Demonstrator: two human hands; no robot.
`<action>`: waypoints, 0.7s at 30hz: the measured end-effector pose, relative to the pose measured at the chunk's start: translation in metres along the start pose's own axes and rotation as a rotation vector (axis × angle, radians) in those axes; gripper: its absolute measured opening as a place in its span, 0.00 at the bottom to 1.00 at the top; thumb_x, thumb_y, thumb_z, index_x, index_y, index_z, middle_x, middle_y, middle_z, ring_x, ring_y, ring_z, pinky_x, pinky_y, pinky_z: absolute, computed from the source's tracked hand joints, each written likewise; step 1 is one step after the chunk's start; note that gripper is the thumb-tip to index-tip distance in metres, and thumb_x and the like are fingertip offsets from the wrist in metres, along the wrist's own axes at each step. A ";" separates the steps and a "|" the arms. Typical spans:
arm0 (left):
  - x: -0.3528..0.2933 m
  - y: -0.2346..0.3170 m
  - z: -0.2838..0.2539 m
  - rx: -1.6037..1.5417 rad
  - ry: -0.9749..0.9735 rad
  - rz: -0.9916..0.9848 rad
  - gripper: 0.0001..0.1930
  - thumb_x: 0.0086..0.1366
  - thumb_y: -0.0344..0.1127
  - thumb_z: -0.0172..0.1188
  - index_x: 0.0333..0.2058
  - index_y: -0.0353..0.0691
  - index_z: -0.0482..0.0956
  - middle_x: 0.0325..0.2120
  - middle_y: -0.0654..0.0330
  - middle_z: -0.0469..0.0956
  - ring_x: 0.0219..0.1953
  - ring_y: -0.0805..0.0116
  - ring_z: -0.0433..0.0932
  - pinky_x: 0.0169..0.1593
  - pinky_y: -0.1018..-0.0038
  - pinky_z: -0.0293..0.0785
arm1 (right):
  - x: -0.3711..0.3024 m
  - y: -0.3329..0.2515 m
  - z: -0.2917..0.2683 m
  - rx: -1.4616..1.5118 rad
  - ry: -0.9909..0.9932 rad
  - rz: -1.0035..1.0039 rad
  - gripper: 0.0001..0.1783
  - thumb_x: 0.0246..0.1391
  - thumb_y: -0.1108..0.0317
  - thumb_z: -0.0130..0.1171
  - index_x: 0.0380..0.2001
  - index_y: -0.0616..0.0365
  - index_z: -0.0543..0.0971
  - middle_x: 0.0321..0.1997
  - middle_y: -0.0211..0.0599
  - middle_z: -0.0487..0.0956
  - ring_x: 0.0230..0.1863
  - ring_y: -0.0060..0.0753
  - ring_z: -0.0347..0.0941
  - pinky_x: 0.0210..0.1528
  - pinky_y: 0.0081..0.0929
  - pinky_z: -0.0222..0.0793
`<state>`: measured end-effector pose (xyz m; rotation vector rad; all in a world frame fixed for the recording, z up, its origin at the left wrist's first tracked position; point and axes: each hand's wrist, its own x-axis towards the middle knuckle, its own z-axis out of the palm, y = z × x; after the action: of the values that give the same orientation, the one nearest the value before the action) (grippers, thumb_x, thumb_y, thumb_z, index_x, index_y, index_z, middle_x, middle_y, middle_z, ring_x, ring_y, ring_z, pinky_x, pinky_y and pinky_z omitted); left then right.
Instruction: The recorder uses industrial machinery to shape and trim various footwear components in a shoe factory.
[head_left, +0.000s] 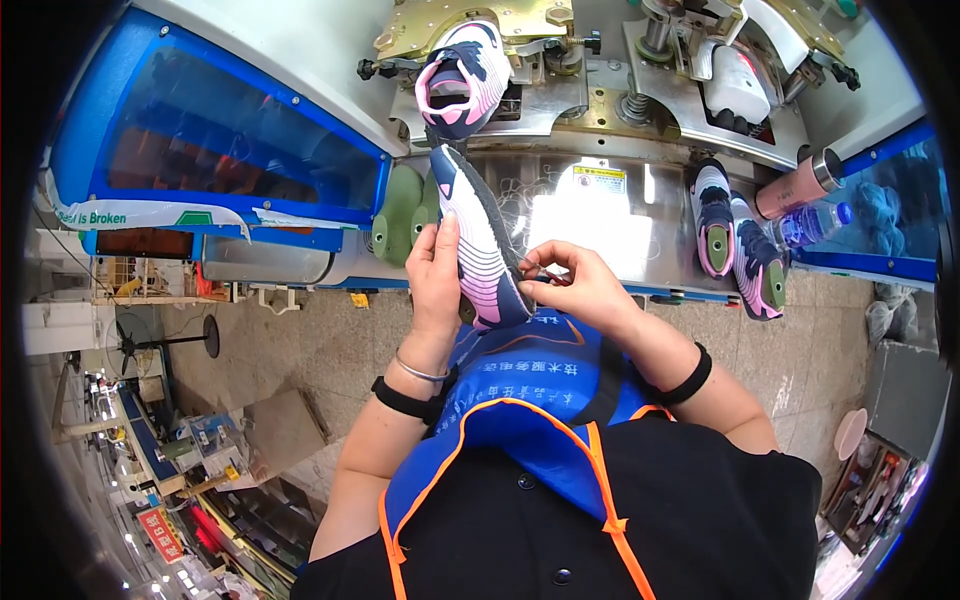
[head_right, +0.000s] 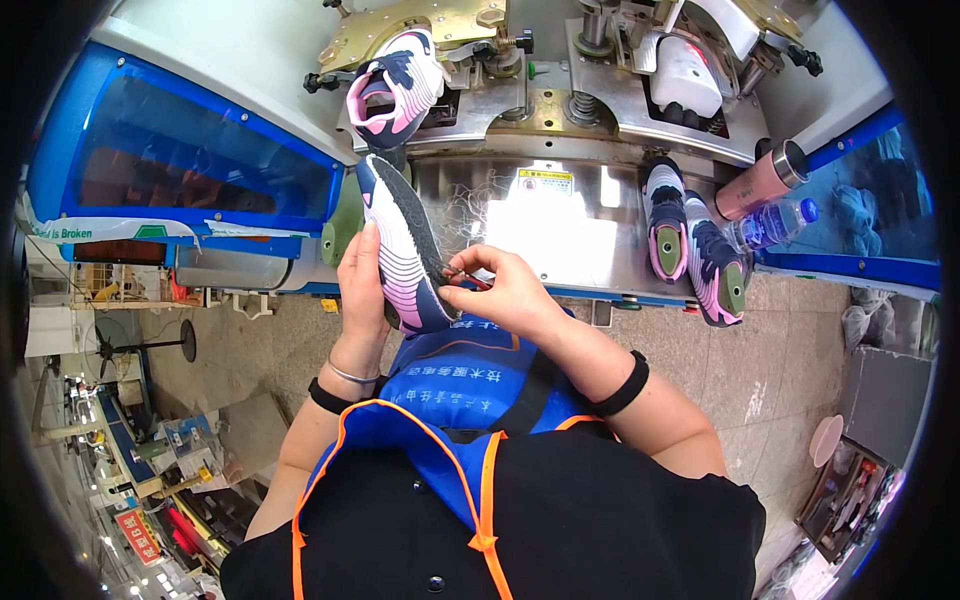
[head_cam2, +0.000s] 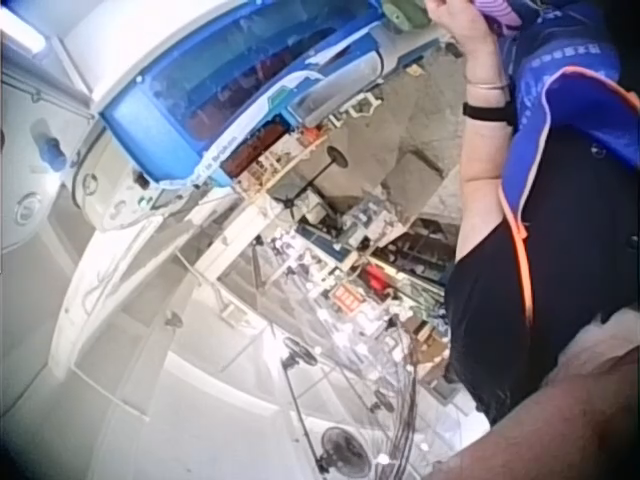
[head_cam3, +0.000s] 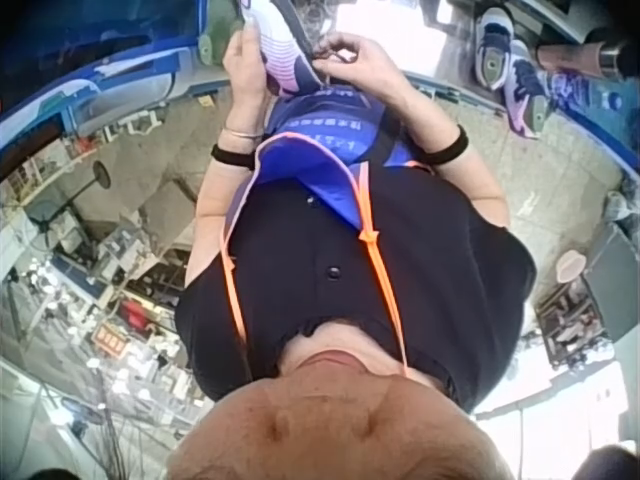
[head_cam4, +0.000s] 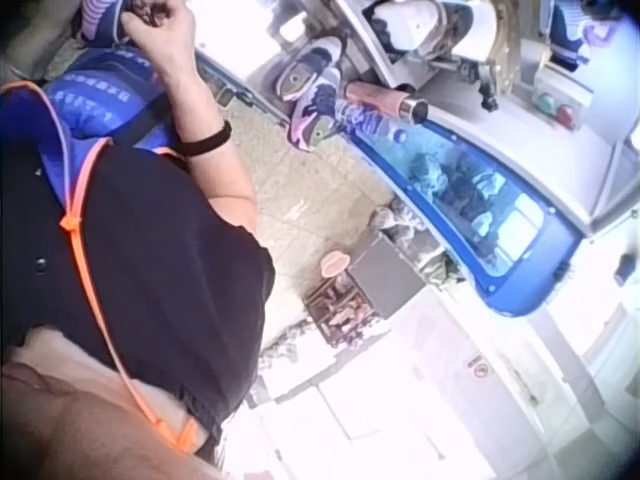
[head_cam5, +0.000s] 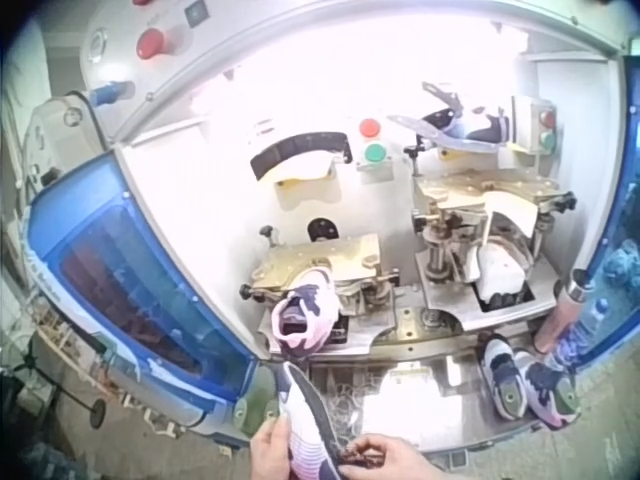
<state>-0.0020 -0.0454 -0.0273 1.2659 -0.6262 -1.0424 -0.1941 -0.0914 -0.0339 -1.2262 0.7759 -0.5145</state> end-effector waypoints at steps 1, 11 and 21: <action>-0.001 0.002 0.003 0.021 0.015 0.016 0.16 0.72 0.44 0.50 0.39 0.35 0.75 0.33 0.64 0.78 0.33 0.80 0.74 0.38 0.82 0.71 | -0.001 -0.001 0.000 0.000 0.001 0.002 0.14 0.49 0.69 0.67 0.40 0.60 0.78 0.39 0.27 0.78 0.39 0.15 0.73 0.43 0.17 0.71; -0.008 0.002 0.013 0.069 -0.014 0.025 0.14 0.70 0.42 0.55 0.32 0.35 0.75 0.26 0.68 0.76 0.28 0.84 0.69 0.31 0.85 0.66 | 0.004 0.020 -0.009 0.044 -0.113 0.055 0.32 0.48 0.63 0.68 0.55 0.67 0.71 0.52 0.43 0.75 0.55 0.30 0.70 0.59 0.27 0.64; -0.003 -0.002 0.004 0.188 -0.045 0.085 0.14 0.70 0.41 0.54 0.33 0.35 0.76 0.27 0.68 0.76 0.28 0.84 0.69 0.32 0.84 0.66 | -0.003 -0.013 -0.005 -0.048 -0.205 0.095 0.37 0.46 0.71 0.62 0.61 0.70 0.65 0.55 0.43 0.74 0.51 0.26 0.71 0.54 0.24 0.68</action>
<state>-0.0076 -0.0449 -0.0274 1.3690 -0.8206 -0.9605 -0.1991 -0.0955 -0.0213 -1.2580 0.6717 -0.2889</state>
